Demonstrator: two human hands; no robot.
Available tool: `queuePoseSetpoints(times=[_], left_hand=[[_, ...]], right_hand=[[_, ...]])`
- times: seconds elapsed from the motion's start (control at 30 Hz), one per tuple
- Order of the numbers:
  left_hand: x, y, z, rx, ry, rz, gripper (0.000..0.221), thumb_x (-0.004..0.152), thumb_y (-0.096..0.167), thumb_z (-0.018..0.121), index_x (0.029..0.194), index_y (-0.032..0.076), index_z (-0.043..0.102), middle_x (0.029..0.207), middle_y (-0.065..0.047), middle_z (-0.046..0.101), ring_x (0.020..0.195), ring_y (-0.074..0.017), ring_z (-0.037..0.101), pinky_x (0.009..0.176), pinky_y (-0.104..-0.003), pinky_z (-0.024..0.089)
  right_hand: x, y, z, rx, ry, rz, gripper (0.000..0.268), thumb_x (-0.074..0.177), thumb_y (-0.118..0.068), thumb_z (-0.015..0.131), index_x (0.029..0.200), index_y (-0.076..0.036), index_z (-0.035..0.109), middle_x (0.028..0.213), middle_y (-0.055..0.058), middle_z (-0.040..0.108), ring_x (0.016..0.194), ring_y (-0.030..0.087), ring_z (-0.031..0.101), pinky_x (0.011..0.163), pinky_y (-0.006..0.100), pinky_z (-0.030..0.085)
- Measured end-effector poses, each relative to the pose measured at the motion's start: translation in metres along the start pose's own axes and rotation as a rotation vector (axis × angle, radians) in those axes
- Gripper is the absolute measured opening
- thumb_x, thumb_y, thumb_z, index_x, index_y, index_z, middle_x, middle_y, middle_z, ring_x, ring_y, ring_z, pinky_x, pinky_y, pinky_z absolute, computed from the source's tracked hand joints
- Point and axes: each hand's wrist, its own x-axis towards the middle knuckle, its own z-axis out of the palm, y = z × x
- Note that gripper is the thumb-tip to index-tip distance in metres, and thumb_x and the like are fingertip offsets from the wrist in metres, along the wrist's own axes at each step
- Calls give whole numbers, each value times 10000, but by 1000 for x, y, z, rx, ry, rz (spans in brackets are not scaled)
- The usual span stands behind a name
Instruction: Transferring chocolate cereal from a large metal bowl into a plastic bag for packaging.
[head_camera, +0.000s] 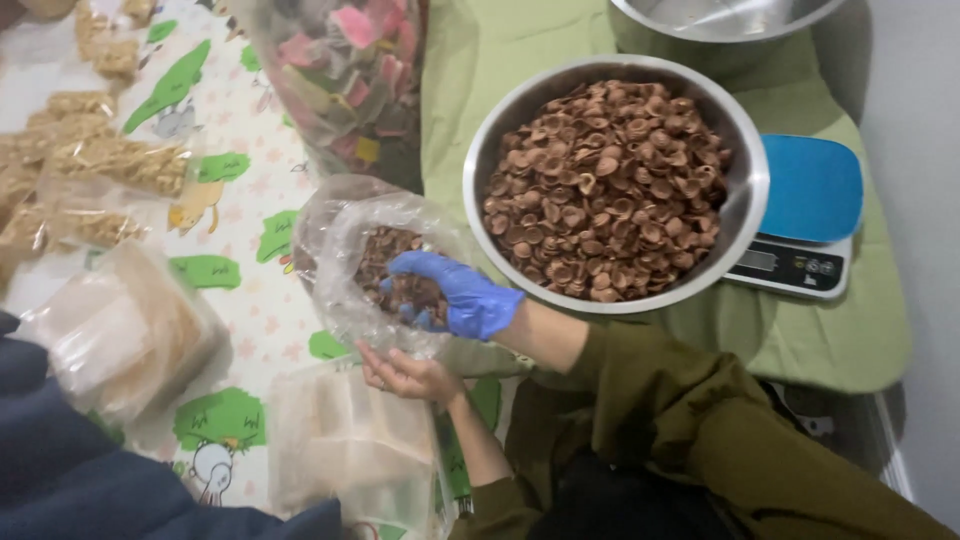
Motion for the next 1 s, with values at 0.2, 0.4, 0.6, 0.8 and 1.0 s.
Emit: queuePoseSetpoints(times=[0.2,0.4,0.6,0.8,1.0], left_hand=[[3,24,2,-60,8,-3,392,1033,58,512,1417,-12,552,1300,-264,470,1233,-390,453,1127,-508,282],[6,37,2,-98,1,-7,392,1018,24,499,1400,-52,540,1281,-267,459,1227,-393,468,1109,-520,311],[6,39,4,-106,40,-80,431,1025,68,475,1451,74,542,1261,-150,520,880,-152,494,739,-297,498],[6,38,4,-70,47,-46,422,1030,53,470,1444,77,547,1274,-159,554,1014,-182,493,769,-312,505],[4,13,1,-16,-25,27,394,1083,143,506,1451,2,512,1304,-246,489,1267,-391,459,1113,-540,302]], right_hand=[[-48,-64,-32,-78,57,-220,311,746,-383,846,920,-147,742,842,60,752,653,211,729,436,240,505],[-98,-148,-48,-287,232,-639,246,695,-215,873,891,-146,740,804,74,702,616,207,695,411,290,573],[-121,-187,-80,-1059,73,-1079,201,953,-219,731,1120,-131,664,1147,20,669,1127,172,647,1060,299,518],[-173,-189,-45,-1300,97,-801,395,979,-426,540,1192,-103,622,1145,99,619,873,197,709,828,316,625],[-144,-118,-33,-1448,-97,-1416,213,953,-129,686,1165,-104,695,1090,123,699,1077,339,686,993,437,549]])
